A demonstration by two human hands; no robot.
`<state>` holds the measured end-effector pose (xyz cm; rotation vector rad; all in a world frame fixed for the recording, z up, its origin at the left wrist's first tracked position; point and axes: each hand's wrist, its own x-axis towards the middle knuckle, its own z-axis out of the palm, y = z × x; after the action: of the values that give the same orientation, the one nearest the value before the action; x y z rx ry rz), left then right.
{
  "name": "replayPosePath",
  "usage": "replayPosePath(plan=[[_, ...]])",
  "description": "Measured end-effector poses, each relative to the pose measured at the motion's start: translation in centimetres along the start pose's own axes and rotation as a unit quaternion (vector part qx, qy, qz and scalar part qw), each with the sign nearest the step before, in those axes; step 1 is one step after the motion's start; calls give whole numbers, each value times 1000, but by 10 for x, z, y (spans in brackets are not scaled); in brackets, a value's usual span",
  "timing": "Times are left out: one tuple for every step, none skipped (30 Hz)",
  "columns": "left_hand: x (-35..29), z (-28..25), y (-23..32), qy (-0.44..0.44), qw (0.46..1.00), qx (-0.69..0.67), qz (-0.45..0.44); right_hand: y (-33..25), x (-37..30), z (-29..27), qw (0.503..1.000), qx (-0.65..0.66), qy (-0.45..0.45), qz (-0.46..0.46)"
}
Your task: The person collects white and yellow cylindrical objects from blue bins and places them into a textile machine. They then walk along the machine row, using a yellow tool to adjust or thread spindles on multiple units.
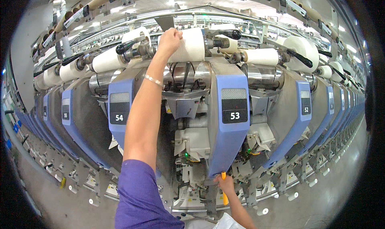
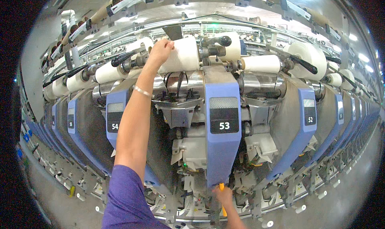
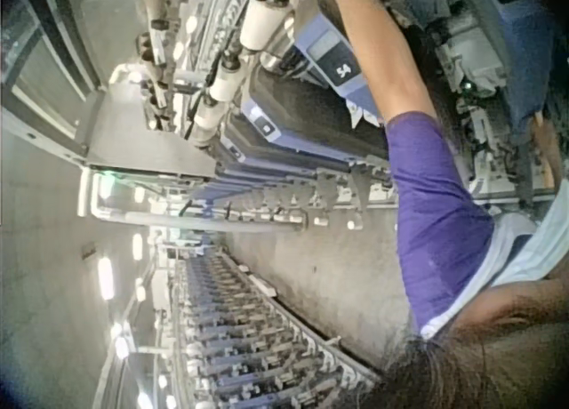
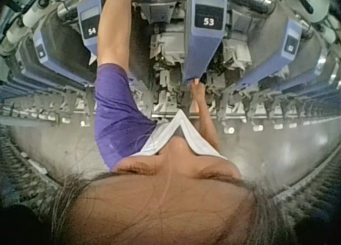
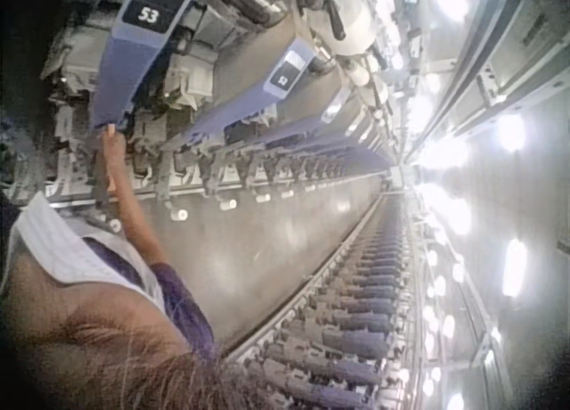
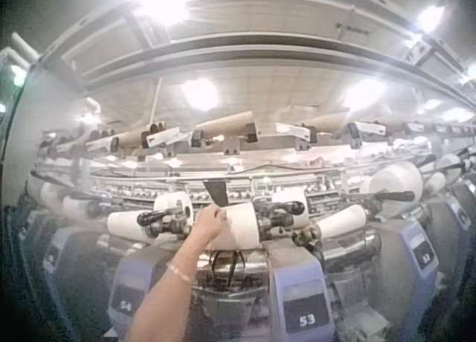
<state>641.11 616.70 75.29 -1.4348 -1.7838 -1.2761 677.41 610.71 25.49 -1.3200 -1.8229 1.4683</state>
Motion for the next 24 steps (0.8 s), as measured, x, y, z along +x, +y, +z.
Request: replayPosePath(plan=[[-11, -8, -2, -34, 991, -125, -18, -1, 0, 0, 999, -22, 14, -22], [-24, -10, -1, -31, 967, -251, -16, -2, 0, 0, 998, -43, 20, -39], [-35, -15, -1, -21, 946, -321, -35, -2, -1, 0, 995, -75, 28, -53], [-49, -20, -1, -14, 917, -393, -60, -3, -1, 0, 997, -66, 29, -26], [-60, -24, 0, -15, 881, -466, -82, -4, -2, 1, 998, -46, 29, -31], [-67, -27, 2, 34, 924, -370, -94, -3, -2, 1, 998, -48, 31, -20], [-73, -28, 4, 74, 954, -273, -102, -2, -2, 2, 998, -55, 36, -9], [-77, -27, 6, 139, 971, -170, -98, 0, -1, 3, 998, -48, 30, -16], [-79, -23, 8, 117, 978, -139, -100, 3, 0, 2, 998, -47, 28, -22], [-80, -14, 11, 123, 983, -105, -90, 7, 3, 3, 998, -54, 32, -31], [-81, -3, 13, 120, 987, -69, -87, 12, 6, 3, 998, -53, 31, -24], [-79, 8, 14, 132, 989, -27, -63, 17, 9, 4, 997, -60, 36, -18], [-79, 19, 13, 149, 985, -45, -71, 22, 13, 6, 996, -80, 42, -3], [-78, 26, 9, 215, 975, -53, -34, 27, 17, 6, 995, -93, 43, -18], [-76, 34, 6, 233, 968, -78, -45, 32, 20, 7, 991, -120, 47, -24], [-73, 40, 3, 278, 957, -80, 0, 35, 22, 8, 985, -166, 53, -14], [-70, 44, 1, 295, 951, -87, 8, 37, 24, 9, 990, -127, 50, -38], [-67, 47, 0, 314, 944, -97, 15, 37, 23, 10, 992, -109, 46, -43], [-62, 48, 0, 317, 947, -53, 27, 37, 23, 10, 992, -111, 48, -34], [-57, 49, 1, 322, 946, -13, 38, 35, 20, 11, 995, -72, 48, -47], [-51, 48, 3, 328, 943, 30, 50, 33, 18, 11, 996, -54, 52, -44], [-46, 48, 7, 320, 944, 68, 35, 31, 15, 10, 997, -38, 49, -41], [-41, 47, 11, 305, 946, 111, 16, 27, 13, 10, 997, -47, 54, -40], [-35, 45, 14, 302, 941, 155, -6, 25, 11, 9, 996, -58, 55, -41]])
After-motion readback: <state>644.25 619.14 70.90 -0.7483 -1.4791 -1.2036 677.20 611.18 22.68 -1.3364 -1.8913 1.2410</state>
